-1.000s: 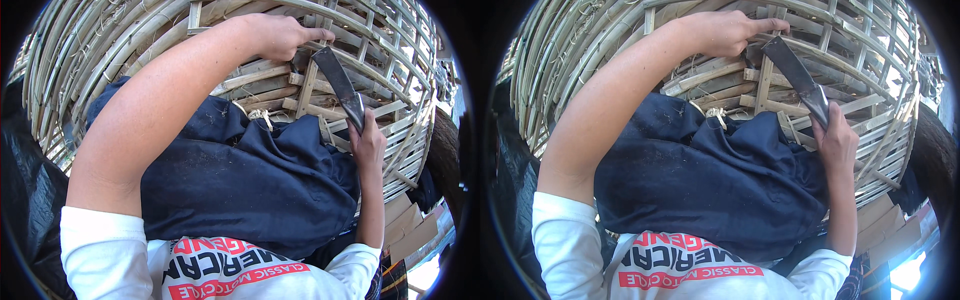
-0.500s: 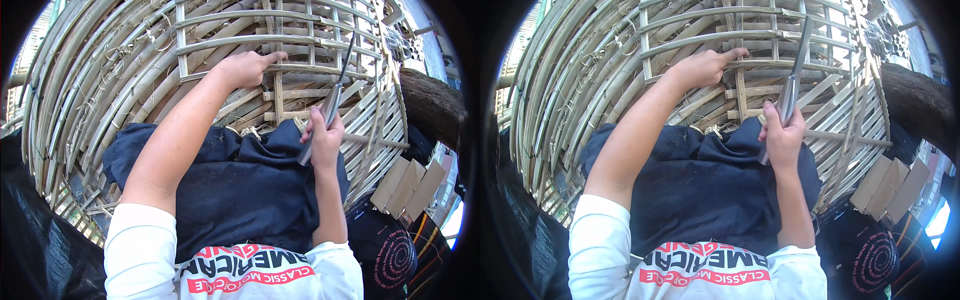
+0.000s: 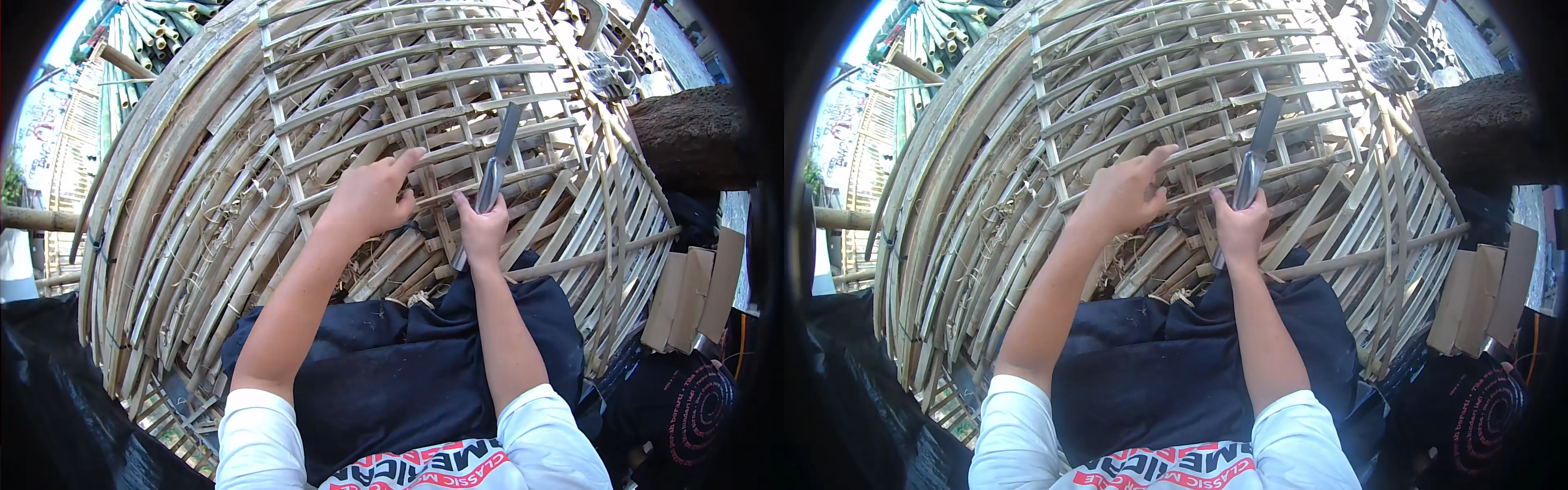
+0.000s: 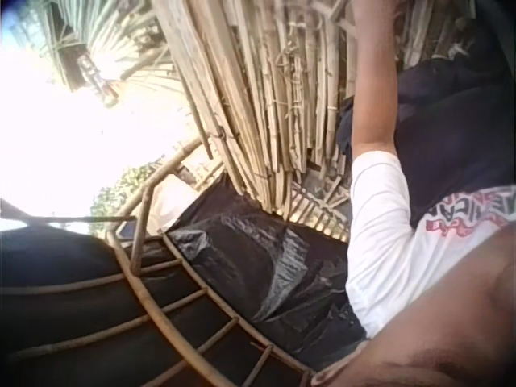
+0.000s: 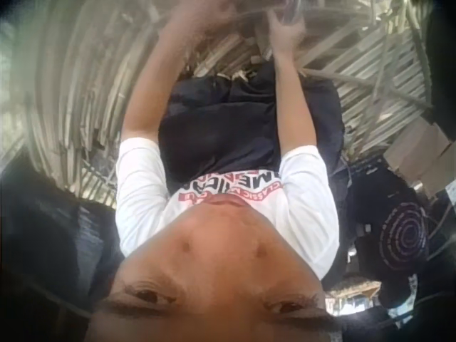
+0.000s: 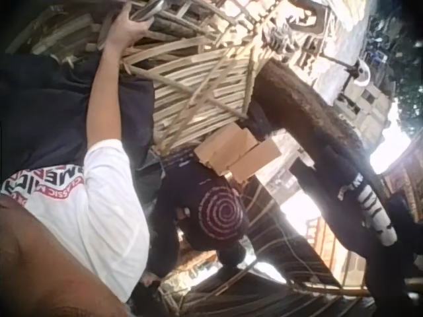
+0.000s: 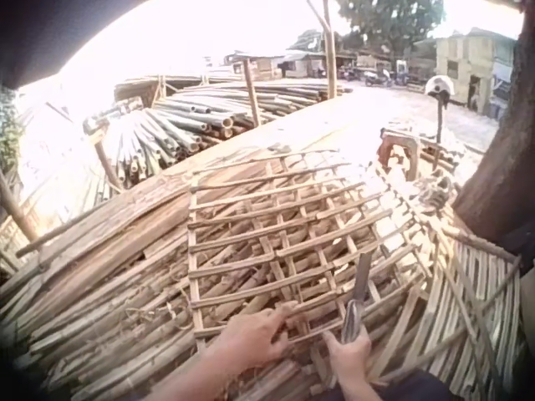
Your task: The person assembles a bamboo grid by hand, weaving thin bamboo slats into a frame and using a large knife to adjust and secure the components.
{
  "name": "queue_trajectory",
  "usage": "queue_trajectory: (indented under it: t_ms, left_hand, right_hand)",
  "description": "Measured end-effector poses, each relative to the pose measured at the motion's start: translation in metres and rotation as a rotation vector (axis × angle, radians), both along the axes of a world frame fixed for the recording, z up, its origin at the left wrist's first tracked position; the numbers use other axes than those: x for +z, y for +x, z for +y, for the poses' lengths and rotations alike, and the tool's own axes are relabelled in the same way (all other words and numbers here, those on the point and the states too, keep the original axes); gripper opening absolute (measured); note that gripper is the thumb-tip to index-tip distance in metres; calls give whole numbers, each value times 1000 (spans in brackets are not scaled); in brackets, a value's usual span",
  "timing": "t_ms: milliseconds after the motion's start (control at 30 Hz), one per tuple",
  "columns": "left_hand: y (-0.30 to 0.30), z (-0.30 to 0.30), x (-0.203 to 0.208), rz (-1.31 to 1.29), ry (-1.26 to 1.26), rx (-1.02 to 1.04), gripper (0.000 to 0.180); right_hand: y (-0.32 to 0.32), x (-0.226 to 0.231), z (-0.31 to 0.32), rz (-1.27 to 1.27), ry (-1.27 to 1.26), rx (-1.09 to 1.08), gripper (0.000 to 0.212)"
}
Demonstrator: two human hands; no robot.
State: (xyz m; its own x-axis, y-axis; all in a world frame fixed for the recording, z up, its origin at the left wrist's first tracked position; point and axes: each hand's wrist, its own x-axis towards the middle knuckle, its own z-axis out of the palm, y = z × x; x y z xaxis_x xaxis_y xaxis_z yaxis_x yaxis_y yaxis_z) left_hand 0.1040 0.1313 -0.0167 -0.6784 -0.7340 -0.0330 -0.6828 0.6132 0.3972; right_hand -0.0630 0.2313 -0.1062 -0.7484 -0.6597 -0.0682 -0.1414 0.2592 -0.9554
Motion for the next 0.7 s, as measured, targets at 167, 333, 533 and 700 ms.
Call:
queue_trajectory:
  t_ms: [167, 333, 533, 700]
  left_hand:
    - [-36, -93, 10, 204, -280, 98, 28]
    - [-62, -160, 14, -41, -660, -123, 33]
    - [-85, -155, 28, -661, -650, -184, 49]
    - [-67, -183, 24, -675, -839, -383, 69]
  right_hand:
    - [-13, -12, 0, -188, -59, -80, 34]
    - [2, 6, -6, -511, -249, -149, 30]
    - [14, 12, -2, -681, -245, -198, 34]
    - [21, 14, -6, -752, -252, -139, 33]
